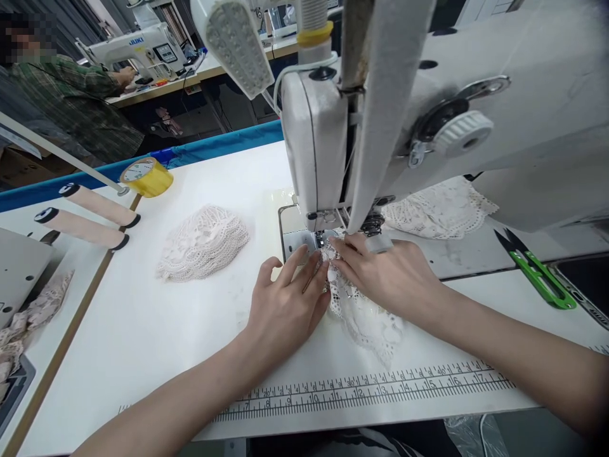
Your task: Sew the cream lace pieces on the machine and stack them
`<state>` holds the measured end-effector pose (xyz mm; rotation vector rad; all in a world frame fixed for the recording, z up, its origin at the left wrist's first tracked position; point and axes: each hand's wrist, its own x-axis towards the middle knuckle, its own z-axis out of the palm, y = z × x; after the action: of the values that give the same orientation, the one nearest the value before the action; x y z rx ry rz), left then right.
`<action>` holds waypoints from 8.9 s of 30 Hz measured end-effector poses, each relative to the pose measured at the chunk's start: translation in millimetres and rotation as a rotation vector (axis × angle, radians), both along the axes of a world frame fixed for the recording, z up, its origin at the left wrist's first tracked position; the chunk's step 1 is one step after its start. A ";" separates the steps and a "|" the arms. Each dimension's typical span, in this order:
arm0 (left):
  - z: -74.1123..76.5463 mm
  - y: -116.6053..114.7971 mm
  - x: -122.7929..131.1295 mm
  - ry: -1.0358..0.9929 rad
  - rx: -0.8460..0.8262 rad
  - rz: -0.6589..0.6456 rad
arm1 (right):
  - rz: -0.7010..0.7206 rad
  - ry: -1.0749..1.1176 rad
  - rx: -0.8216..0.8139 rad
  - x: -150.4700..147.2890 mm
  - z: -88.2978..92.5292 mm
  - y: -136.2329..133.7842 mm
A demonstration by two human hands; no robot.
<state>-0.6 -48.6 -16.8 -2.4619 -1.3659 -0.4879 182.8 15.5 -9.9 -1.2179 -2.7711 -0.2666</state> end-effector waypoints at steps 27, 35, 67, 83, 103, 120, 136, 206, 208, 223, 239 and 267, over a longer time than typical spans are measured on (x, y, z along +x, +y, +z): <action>-3.5 6.9 0.4 0.028 0.028 0.066 | 0.055 -0.047 0.197 6.2 -0.9 10.2; -6.7 8.5 -0.3 0.034 0.007 0.084 | 0.184 0.116 0.104 14.0 8.0 7.0; 3.0 8.2 -12.0 0.073 0.121 -0.135 | 0.359 0.311 0.162 10.0 2.9 1.0; 0.8 18.3 -14.6 0.033 0.101 -0.083 | 0.325 0.256 0.117 10.3 -4.5 8.7; 0.8 16.7 -16.7 0.001 0.089 -0.067 | 0.304 0.245 0.180 8.4 -5.4 4.1; -0.3 25.8 -18.0 -0.004 0.076 -0.020 | 0.260 0.174 0.243 7.4 -10.1 9.5; -0.9 28.8 -19.4 -0.009 0.068 -0.011 | 0.241 0.165 0.285 7.8 -13.6 13.4; -2.2 13.4 -20.1 -0.099 -0.033 -0.198 | 0.320 0.226 0.207 5.8 -4.5 -3.6; -1.9 12.6 -22.7 -0.104 -0.010 -0.229 | 0.353 0.252 0.242 5.5 -4.5 -1.3; 16.3 43.5 0.3 -0.197 -0.300 0.175 | 0.054 0.458 0.152 -3.0 -11.6 15.3; 18.8 41.3 3.9 -0.278 -0.251 0.214 | -0.017 0.427 0.007 -4.6 -0.8 14.1; 20.4 42.4 5.2 -0.274 -0.318 0.255 | 0.031 0.517 -0.002 -4.4 -0.3 14.0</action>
<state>4.7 -6.2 3.6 -2.4730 -1.9742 -0.6032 178.5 29.5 -10.3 -1.0580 -2.3377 0.0524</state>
